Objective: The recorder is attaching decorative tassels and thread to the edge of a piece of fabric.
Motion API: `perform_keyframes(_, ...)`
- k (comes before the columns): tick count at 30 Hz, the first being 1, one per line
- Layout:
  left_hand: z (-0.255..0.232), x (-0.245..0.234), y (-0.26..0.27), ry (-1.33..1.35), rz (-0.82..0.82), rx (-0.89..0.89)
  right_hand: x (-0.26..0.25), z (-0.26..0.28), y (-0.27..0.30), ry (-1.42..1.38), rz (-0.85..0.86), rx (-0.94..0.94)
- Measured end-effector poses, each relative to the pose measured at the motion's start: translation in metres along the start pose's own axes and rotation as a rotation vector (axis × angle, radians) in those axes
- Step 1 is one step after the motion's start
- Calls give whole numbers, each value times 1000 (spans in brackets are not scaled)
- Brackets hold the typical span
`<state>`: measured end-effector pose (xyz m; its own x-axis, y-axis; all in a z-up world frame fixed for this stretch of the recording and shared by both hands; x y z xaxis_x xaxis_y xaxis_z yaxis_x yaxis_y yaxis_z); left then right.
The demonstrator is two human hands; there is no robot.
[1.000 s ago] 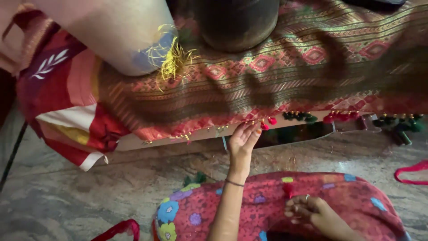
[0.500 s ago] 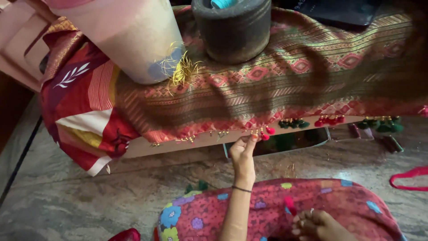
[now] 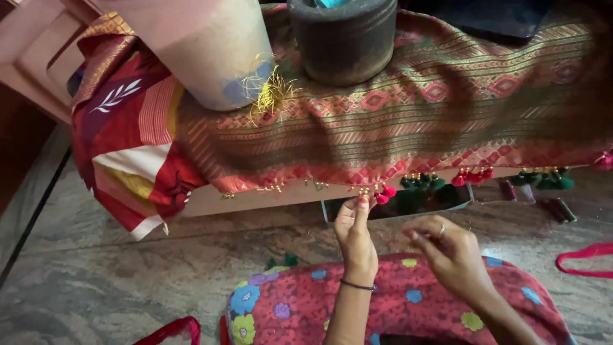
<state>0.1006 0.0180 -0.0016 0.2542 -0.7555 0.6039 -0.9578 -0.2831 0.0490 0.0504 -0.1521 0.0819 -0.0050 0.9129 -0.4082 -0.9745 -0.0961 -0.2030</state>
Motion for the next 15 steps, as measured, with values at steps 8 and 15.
perform_keyframes(8,0,8,6,-83,76,28,6,16,-26,-251,-102,36)
perform_keyframes(15,-12,10,12,-221,75,59,5,49,-38,41,-158,-171)
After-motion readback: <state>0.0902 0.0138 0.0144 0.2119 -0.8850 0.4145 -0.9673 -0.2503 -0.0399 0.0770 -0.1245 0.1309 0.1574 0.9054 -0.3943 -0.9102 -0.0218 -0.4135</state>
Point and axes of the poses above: each hand's wrist, its own y-axis away from the middle knuckle, its own x-axis out of the palm, z = x × y, the point moved 9 cm from there along -y, towards the middle knuckle, and after that the axes turned 6 degrees about -y, right-handed, at the moved point
